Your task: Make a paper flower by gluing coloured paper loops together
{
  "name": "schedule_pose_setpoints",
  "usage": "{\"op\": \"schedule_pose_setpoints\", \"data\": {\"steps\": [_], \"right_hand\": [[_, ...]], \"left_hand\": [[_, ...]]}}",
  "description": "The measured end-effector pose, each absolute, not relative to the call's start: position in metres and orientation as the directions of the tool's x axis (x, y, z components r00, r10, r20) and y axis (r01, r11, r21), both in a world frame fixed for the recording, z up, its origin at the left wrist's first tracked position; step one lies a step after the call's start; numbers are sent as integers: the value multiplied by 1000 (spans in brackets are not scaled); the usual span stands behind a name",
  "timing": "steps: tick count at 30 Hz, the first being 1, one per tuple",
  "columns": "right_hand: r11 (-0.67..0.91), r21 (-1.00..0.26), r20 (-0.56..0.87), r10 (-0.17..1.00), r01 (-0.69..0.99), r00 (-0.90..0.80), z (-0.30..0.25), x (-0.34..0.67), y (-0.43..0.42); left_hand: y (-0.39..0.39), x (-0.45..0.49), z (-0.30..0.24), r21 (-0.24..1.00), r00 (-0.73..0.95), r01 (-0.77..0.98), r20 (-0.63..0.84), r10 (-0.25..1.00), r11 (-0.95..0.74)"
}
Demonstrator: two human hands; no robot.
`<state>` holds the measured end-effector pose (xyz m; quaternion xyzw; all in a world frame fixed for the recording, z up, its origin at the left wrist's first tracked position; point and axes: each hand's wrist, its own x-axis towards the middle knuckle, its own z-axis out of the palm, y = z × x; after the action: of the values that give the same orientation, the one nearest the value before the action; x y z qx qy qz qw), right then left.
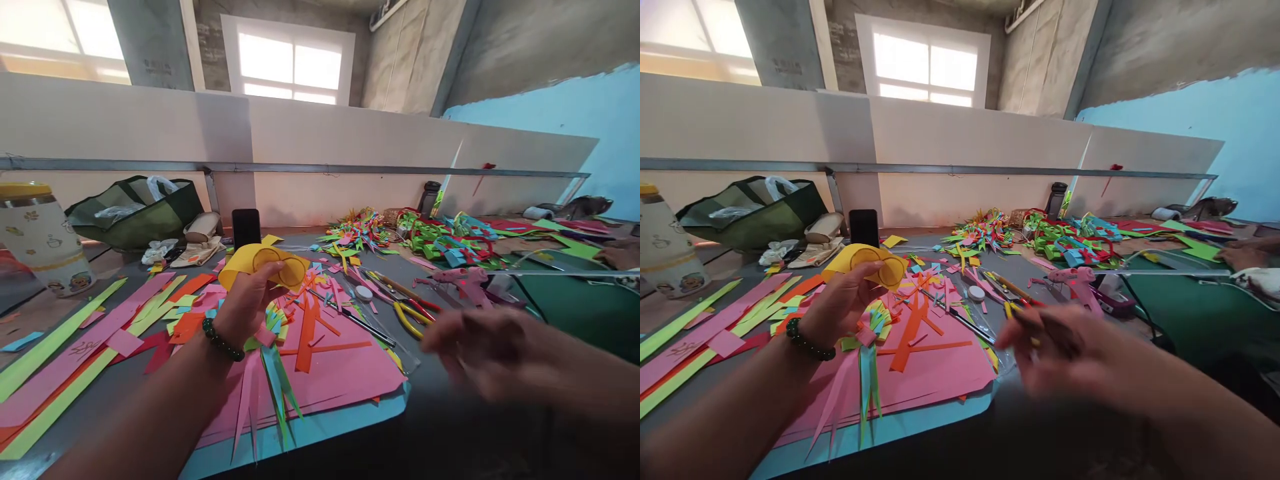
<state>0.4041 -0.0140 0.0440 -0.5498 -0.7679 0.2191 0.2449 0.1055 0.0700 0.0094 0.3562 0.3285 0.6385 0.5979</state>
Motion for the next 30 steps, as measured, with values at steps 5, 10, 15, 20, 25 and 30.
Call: {"op": "schedule_pose_setpoints", "data": {"steps": [5,10,15,20,25,30], "right_hand": [[450,-427,116,887,784,-447,62,338,87],[423,-430,26,889,798,-457,13,310,142],[359,-461,190,933,811,-305,34,335,138],[372,-409,7,914,833,-405,49,365,120],[369,-359,-63,907,858,-416,13,355,126],[360,-341,-89,907,868,-411,2,350,133]], "left_hand": [[70,104,8,854,-29,-509,105,994,-105],[73,103,7,860,-43,-503,79,996,-90],[73,102,10,852,-69,-514,72,995,-97],[72,104,10,854,-65,-510,86,994,-107],[69,105,8,863,-59,-492,97,994,-113],[69,104,8,866,-54,-488,98,994,-112]]}}
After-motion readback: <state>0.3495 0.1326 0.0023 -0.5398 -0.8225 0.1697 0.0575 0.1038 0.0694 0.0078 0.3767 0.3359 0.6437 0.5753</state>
